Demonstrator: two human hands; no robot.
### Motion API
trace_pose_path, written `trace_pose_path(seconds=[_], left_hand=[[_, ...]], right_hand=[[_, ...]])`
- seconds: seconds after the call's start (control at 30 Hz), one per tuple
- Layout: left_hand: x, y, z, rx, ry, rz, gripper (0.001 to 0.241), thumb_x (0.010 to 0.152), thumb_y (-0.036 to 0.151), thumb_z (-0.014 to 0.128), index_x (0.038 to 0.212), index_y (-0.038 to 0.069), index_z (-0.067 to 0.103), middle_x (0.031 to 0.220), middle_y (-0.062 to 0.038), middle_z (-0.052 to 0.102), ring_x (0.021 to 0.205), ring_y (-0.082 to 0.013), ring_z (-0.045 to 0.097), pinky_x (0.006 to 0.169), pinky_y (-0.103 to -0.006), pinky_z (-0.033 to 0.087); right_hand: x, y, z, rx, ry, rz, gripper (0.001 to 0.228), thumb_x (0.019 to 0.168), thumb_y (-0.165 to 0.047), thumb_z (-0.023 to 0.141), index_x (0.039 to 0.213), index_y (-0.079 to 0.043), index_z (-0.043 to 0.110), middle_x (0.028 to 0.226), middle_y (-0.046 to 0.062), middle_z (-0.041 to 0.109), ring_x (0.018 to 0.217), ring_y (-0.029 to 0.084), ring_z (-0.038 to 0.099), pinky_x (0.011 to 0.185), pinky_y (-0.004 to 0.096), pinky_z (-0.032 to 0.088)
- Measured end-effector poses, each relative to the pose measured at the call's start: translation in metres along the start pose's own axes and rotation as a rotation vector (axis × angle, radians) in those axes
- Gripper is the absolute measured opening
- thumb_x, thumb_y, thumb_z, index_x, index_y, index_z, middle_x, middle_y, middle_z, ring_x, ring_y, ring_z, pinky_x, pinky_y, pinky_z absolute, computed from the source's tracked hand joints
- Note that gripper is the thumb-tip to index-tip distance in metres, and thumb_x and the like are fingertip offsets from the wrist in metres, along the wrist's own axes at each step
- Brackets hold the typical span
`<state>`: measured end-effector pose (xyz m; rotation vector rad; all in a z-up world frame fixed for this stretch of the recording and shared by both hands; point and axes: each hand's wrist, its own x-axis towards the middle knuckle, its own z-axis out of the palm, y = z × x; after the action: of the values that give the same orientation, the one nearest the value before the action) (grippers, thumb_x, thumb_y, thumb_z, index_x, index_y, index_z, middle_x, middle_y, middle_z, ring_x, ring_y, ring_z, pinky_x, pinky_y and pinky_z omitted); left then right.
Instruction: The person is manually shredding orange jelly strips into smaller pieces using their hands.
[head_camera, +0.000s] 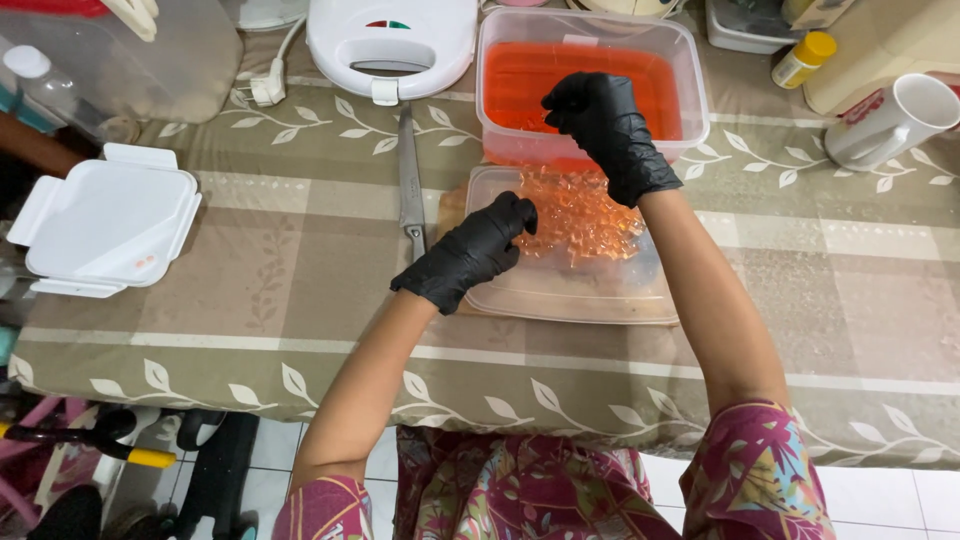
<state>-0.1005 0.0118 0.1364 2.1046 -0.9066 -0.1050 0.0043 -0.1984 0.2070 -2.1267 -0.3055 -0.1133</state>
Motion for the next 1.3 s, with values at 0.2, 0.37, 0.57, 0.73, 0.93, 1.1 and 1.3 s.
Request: trace_pose_path(seconds=[0.2,0.37,0.57,0.73,0.93,1.1,1.3], left_hand=[[0.005,0.018,-0.032,-0.231,0.025,-0.047,0.032,0.084,-0.004,0.054,0.106,0.018,0.06,0.106,-0.001,0.064,0.097,-0.0154,0.064,0.083,-0.0282,0.049],[-0.002,0.032,-0.055,-0.585,0.062,-0.116,0.024,0.09,0.003,0.065,0.109,0.018,0.061,0.111,0.001,0.065,0.099,-0.0126,0.064,0.086,-0.0285,0.053],[-0.006,0.04,-0.068,-0.996,0.141,-0.211,0.019,0.092,0.008,0.07,0.109,0.014,0.065,0.11,-0.002,0.067,0.101,-0.0121,0.065,0.091,-0.0269,0.053],[0.003,0.012,-0.059,-1.209,0.222,-0.164,0.025,0.094,0.011,0.077,0.118,0.01,0.069,0.112,-0.002,0.071,0.096,-0.0137,0.072,0.091,-0.0286,0.058],[0.043,0.0,-0.067,-0.96,0.331,-0.153,0.034,0.088,0.015,0.085,0.116,0.012,0.067,0.111,-0.001,0.068,0.092,-0.0137,0.072,0.087,-0.0298,0.061],[0.1,-0.035,-0.065,-0.298,0.486,0.093,0.021,0.084,-0.002,0.064,0.097,0.014,0.059,0.099,-0.003,0.064,0.098,-0.0197,0.065,0.085,-0.0322,0.056],[0.136,-0.078,-0.046,-0.064,0.514,0.229,0.023,0.084,-0.006,0.063,0.1,0.011,0.061,0.099,-0.011,0.065,0.096,-0.0294,0.07,0.085,-0.0394,0.057]], right_hand=[[0.0,-0.001,0.0,-0.117,-0.008,-0.045,0.013,0.092,-0.002,0.077,0.103,-0.009,0.078,0.094,0.004,0.078,0.075,0.014,0.07,0.05,0.025,0.056],[-0.011,0.0,-0.001,-0.04,0.037,-0.097,0.019,0.093,0.0,0.072,0.109,-0.01,0.077,0.105,0.004,0.075,0.087,0.015,0.069,0.051,0.026,0.053],[-0.037,0.002,-0.011,-0.087,0.082,-0.317,0.026,0.091,0.009,0.073,0.112,-0.005,0.076,0.108,0.01,0.072,0.103,0.024,0.072,0.085,0.031,0.061],[-0.08,0.016,-0.027,-0.138,-0.09,-0.21,0.024,0.087,-0.009,0.085,0.11,-0.012,0.077,0.093,0.012,0.07,0.088,0.028,0.071,0.068,0.036,0.06],[-0.119,0.021,-0.042,-0.124,-0.478,-0.058,0.028,0.085,0.0,0.074,0.109,-0.012,0.079,0.093,0.014,0.073,0.073,0.027,0.072,0.064,0.036,0.06],[-0.126,0.036,-0.037,-0.24,-0.614,-0.396,0.03,0.094,-0.003,0.061,0.117,-0.018,0.071,0.115,0.004,0.065,0.103,0.025,0.065,0.092,0.039,0.052],[-0.13,0.039,-0.024,-0.411,-0.559,-0.378,0.022,0.095,-0.011,0.065,0.114,-0.02,0.072,0.108,0.003,0.061,0.097,0.027,0.064,0.083,0.04,0.053]])
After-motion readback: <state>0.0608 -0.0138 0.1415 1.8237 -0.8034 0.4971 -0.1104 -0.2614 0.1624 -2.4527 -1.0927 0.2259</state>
